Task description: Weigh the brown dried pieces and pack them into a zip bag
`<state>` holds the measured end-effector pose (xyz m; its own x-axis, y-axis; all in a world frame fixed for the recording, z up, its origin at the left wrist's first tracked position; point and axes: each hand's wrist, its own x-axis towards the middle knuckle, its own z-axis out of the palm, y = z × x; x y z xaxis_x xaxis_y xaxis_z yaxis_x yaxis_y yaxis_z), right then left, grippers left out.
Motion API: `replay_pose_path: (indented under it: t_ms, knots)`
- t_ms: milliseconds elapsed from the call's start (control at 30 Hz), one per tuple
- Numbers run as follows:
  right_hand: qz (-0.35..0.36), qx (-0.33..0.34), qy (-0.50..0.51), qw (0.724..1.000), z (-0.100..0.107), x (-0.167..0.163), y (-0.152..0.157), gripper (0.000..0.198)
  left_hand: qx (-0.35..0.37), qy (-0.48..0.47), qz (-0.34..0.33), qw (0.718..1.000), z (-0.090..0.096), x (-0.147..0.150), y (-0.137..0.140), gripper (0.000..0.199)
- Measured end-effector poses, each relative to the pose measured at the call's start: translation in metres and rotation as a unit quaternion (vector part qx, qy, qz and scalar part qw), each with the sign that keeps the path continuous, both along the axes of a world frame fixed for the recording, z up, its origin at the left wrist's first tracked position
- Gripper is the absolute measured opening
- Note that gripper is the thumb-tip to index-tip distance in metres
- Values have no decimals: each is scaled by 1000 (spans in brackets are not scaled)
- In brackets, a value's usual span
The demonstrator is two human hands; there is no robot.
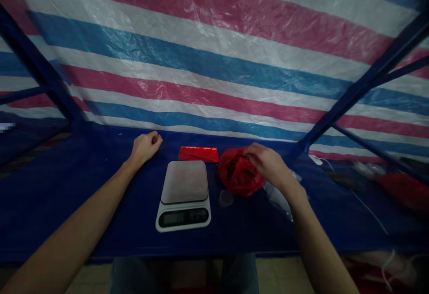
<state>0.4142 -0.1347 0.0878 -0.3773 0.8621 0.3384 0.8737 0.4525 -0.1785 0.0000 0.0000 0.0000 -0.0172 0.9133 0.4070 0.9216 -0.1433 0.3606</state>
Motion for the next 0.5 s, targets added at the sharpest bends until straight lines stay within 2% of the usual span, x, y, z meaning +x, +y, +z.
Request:
replay_pose_path:
  t_ms: [67,100,233,333,500]
  knots:
    - [-4,-63,32,998,-19,22,22,20,4,6,2,1000,0,0,1,31]
    - [-4,-83,35,996,-30,28,28,23,5,10,2,1000,-1,0,2,32]
    - [-21,-103,-1,994,-65,28,30,53,4,25,7,1000,-4,-2,5,32]
    - [-34,-84,-34,995,-76,21,27,54,1,32,14,999,-6,-3,8,31]
    - [-30,-102,-57,993,-79,19,30,61,-4,32,15,999,-6,-1,9,30]
